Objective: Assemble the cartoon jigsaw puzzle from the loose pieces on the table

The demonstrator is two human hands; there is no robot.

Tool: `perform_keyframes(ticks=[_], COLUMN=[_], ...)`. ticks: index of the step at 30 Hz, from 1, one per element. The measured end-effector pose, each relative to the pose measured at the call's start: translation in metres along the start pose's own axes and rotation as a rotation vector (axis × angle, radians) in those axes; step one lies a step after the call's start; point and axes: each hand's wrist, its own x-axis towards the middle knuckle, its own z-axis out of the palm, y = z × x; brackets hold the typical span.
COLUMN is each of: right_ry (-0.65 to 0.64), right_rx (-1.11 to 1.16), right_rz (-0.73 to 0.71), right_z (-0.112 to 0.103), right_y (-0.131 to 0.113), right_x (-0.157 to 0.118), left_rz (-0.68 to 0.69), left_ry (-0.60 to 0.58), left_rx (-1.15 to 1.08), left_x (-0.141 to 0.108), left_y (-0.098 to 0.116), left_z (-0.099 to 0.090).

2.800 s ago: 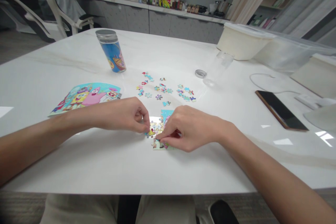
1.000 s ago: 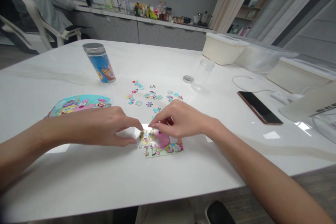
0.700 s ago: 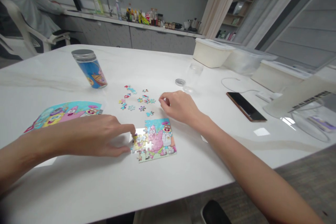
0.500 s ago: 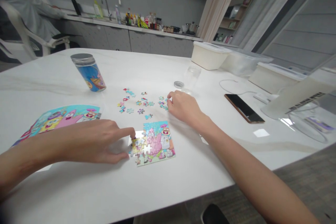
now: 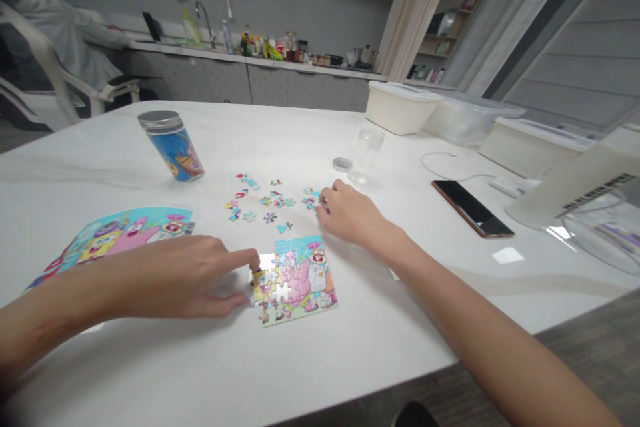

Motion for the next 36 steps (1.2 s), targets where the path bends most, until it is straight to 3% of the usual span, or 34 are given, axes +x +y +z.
perform_keyframes(ticks=[8,22,30,36], right_ry=[-0.020,-0.086,-0.106,-0.079], right_rx=[0.046,-0.125,-0.104,-0.068], right_rz=[-0.053,0.121,0.121,0.071], right_z=[-0.003,-0.012,-0.015,-0.011], right_y=[0.010,0.019,0.019,0.019], right_x=[0.001,0.001,-0.001,-0.001], left_rz=[-0.002,-0.131,-0.263,-0.549], left_ry=[0.009,-0.082,-0.080,0.023], left_rx=[0.014,-0.098,-0.056,0.178], left_x=[-0.001,-0.008,-0.009,-0.002], left_y=[0.000,-0.005,-0.014,-0.026], left_z=[0.002,-0.011,-0.012,-0.004])
